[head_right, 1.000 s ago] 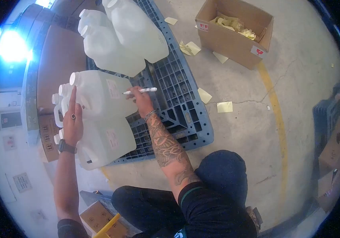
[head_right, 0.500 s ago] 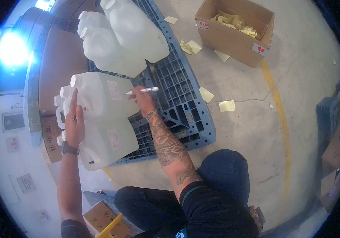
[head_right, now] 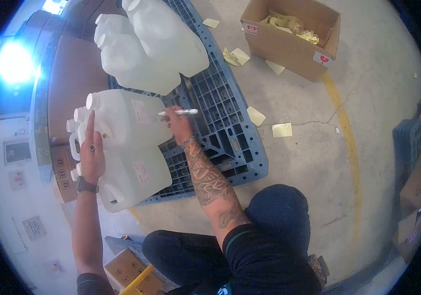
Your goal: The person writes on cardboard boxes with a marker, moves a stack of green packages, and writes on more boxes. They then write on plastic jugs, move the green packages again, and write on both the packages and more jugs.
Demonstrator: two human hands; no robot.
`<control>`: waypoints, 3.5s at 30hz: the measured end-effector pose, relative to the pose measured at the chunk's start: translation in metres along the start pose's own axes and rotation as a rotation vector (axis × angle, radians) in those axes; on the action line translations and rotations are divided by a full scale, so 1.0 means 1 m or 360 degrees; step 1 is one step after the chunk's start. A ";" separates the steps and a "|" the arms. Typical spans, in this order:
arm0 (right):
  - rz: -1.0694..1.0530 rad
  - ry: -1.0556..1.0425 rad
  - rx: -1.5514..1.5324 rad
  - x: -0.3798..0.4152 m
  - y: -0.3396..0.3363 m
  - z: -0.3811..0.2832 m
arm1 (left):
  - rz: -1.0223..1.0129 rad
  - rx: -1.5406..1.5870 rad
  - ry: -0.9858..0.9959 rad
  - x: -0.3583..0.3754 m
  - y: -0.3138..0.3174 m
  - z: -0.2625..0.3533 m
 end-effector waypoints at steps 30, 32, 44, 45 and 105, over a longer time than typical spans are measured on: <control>-0.0142 0.0126 -0.0118 0.106 0.004 0.053 | 0.0075 -0.0046 0.0143 0.000 0.000 0.003; -0.0193 0.0276 -0.0088 0.119 0.009 0.067 | 0.0121 -0.0054 0.0208 -0.002 0.001 0.001; -0.0465 0.0329 0.0105 0.115 0.021 0.083 | 0.0039 -0.0009 0.0062 -0.001 0.002 0.000; -0.0452 0.0355 0.0117 0.115 0.019 0.086 | 0.0015 -0.0025 0.0046 -0.001 0.002 -0.001; -0.0173 -0.1454 0.0994 0.141 0.187 -0.158 | 0.0350 0.1135 -0.0021 0.007 -0.020 -0.033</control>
Point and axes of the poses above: each hand's wrist, its own x-axis away from the middle knuckle, its own y-axis out of the palm, z = x × y, the point moved 9 cm from there along -x, towards the middle knuckle, and after that the axes turned 2 degrees about -z, right-handed, at the moved point
